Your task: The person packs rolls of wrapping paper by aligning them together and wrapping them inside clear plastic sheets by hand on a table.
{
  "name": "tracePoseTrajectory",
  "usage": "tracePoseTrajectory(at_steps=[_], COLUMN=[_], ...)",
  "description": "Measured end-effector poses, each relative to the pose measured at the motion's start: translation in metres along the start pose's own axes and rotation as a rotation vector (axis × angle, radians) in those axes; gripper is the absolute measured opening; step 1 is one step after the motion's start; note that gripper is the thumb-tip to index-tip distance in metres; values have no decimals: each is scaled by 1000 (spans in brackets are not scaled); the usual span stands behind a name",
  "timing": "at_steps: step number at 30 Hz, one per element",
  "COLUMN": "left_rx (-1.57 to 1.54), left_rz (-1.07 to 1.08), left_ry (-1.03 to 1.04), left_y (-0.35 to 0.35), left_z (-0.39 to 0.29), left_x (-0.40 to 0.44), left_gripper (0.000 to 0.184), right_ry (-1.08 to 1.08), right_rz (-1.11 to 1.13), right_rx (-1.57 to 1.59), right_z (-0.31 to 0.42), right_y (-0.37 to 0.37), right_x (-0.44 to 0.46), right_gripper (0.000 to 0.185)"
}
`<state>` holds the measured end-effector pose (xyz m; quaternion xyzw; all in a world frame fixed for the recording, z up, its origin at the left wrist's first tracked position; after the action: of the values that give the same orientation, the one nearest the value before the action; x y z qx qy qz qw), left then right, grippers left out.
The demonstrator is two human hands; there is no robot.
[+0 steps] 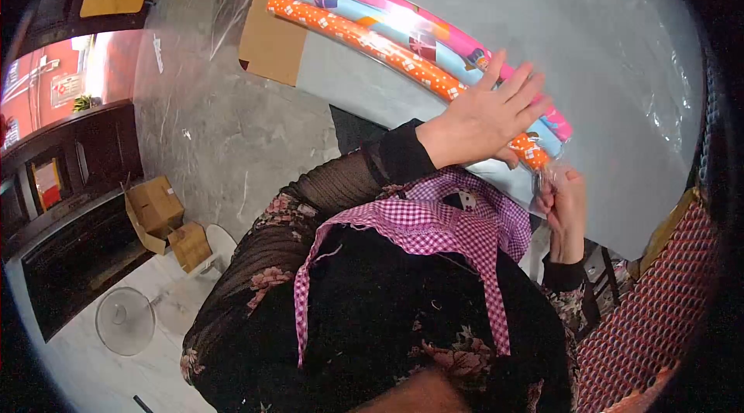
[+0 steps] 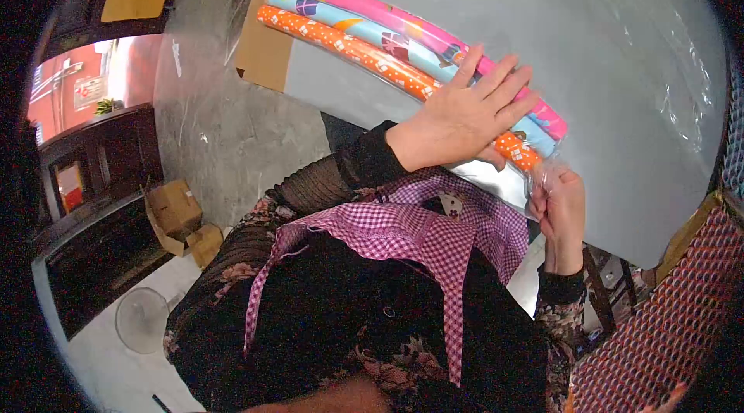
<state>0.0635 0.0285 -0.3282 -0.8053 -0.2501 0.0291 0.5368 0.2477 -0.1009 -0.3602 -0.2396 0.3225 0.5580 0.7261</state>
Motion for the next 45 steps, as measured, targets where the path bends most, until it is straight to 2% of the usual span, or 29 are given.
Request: tracePoseTrajectory(at_steps=[8, 11, 14, 16, 17, 18, 20, 24, 28, 31, 34, 36, 38, 45], left_rx=[-1, -16, -19, -22, -16, -16, -31, -99, -241, -36, 124, 157, 200, 275], left_rz=[-10, -14, -20, -17, -2, 16, 48, 55, -15, -112, -98, -104, -23, -119], left_ry=[4, 3, 10, 22, 13, 11, -18, 6, 14, -42, -147, -143, -188, -123], left_y=[-1, -2, -2, -3, -3, -2, 0, -2, -21, -50, -64, -67, -63, -56], left_z=[0, 0, 0, 0, 1, 0, -1, 0, 7, 31, 71, 85, 95, 96], left_x=[1, 1, 1, 1, 1, 2, 5, 6, 2, -10, -34, -45, -52, -53], left_gripper=[98, 96, 94, 94, 93, 93, 93, 95, 96, 94, 96, 94, 90, 80], right_ry=[-20, -64, -37, -106, -76, -57, -164, -147, -175, -228, -231, -271, -258, -311], right_rz=[-14, 43, -36, -179, -229, -257, -275, -255, -235, -226, -210, -214, -233, -176], right_rx=[40, -69, -171, -327, -370, -363, -317, -371, -268, -253, -300, -264, -259, -193], right_z=[3, 0, 2, 10, 19, 20, 21, 20, 16, 17, 20, 21, 22, 25], right_y=[4, -1, -4, -7, -4, -5, -8, -3, 0, 0, -1, 0, 1, 1], right_x=[-3, -1, -3, -5, -10, -10, -9, -7, -4, -2, -1, 0, 3, 11], right_gripper=[22, 22, 22, 20, 20, 20, 20, 20, 21, 21, 20, 19, 17, 18])
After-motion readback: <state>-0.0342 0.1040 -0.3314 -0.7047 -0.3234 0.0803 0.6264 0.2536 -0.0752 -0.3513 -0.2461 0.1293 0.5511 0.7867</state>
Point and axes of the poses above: each hand's wrist, its own x-axis towards the middle knuckle, its own y-axis out of the palm, z = x × y, the point moved 2 cm from there along x, towards the middle knuckle, and after that the axes turned 14 degrees about -x, right-handed, at the moved point
